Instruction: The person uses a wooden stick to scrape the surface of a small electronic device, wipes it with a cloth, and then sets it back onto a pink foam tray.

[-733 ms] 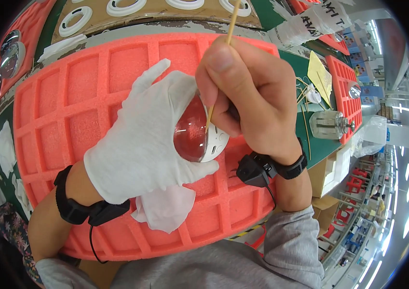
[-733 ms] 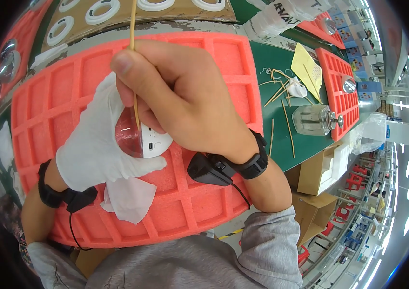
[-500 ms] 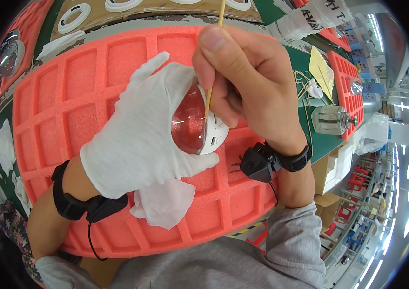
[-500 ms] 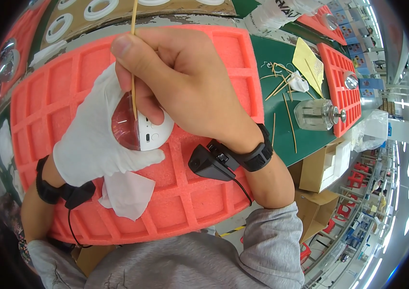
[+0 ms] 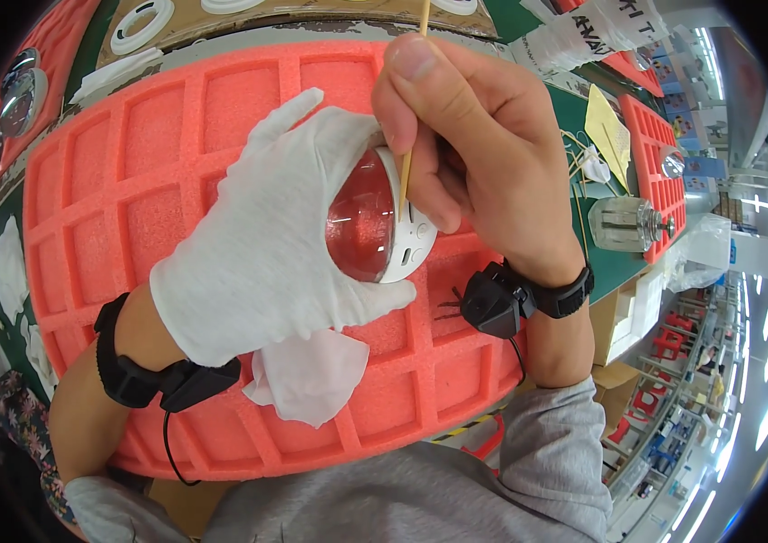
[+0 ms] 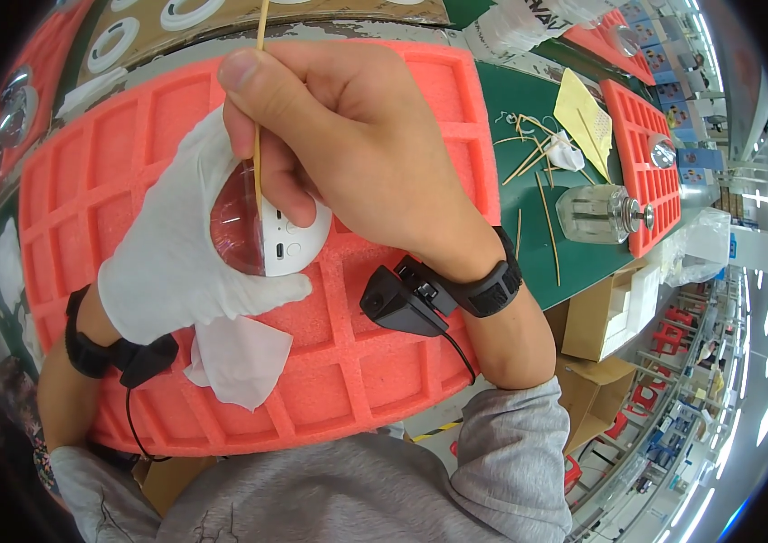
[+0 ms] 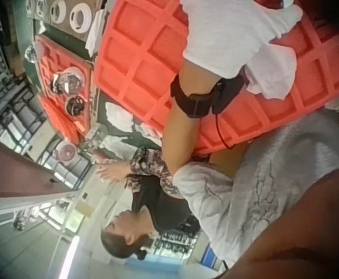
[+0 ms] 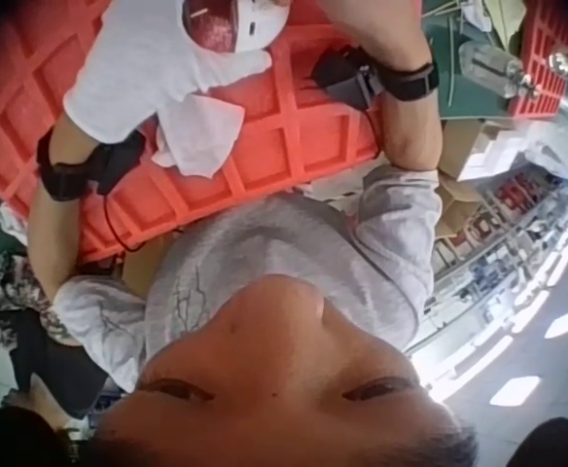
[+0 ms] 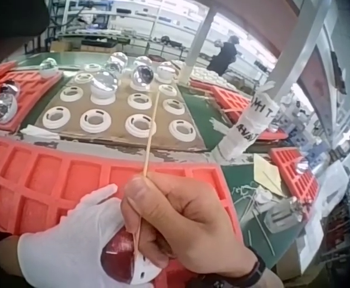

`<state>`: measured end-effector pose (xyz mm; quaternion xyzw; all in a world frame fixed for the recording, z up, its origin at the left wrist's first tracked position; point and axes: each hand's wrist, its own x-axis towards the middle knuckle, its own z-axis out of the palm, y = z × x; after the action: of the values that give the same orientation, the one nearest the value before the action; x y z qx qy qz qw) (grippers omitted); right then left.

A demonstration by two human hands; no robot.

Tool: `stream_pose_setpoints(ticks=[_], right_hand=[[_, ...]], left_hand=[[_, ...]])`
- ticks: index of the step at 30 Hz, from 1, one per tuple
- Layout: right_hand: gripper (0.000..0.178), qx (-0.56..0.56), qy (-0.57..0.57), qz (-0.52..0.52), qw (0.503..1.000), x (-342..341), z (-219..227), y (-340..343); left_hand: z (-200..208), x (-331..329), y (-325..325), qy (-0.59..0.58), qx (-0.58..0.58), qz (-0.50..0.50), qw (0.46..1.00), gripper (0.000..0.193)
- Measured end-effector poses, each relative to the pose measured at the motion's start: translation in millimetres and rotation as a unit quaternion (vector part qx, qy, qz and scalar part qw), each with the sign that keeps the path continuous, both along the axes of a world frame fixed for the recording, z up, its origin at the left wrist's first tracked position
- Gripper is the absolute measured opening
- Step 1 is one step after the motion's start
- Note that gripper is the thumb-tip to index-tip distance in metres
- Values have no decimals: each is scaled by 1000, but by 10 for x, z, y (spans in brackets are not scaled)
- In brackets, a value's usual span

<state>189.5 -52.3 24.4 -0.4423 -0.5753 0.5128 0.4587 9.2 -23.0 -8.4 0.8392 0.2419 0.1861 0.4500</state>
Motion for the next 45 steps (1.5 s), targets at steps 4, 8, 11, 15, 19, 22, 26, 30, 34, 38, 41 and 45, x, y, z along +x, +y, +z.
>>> stream_pose_setpoints(ticks=[4, 8, 11, 15, 19, 22, 26, 30, 34, 38, 41, 45], right_hand=[[44, 25, -6, -9, 1000, -26, -21, 5], [44, 63, -24, -20, 998, -39, -47, -4], [43, 81, -42, -18, 996, -22, -67, -7], [42, 140, -64, -5, 988, 10, -106, 1], [42, 150, -83, -11, 985, -3, -98, -17], [41, 115, -24, -3, 993, 4, -93, -35], [40, 145, -5, -6, 989, 48, -132, -27], [41, 158, -75, -5, 985, 44, -114, -55], [41, 192, -79, -3, 978, -7, -127, -34], [39, 164, -52, 12, 985, 8, -129, -32], [37, 166, -27, -14, 986, -42, -147, -33], [36, 190, -63, -16, 980, -14, -134, -44]], left_hand=[[-28, -20, 9, -17, 24, 1, 1000, 86], [-64, -26, 11, -33, 0, -1, 999, 85], [-89, -35, 1, -52, -35, -2, 998, 84], [-50, -46, 15, -37, 9, -8, 999, 82], [-4, -39, 24, -7, -47, -25, 999, 81], [-64, -28, -10, -40, 19, -1, 999, 80], [-104, 19, -44, -65, 9, 26, 997, 79], [-51, 1, -24, -50, -47, -3, 998, 78], [-8, -48, 12, -12, -17, -22, 1000, 79], [-42, -74, 3, -28, 27, 0, 999, 77], [-78, -42, -3, -55, -59, 7, 997, 76], [-52, -49, 10, -54, -34, 1, 998, 76]])
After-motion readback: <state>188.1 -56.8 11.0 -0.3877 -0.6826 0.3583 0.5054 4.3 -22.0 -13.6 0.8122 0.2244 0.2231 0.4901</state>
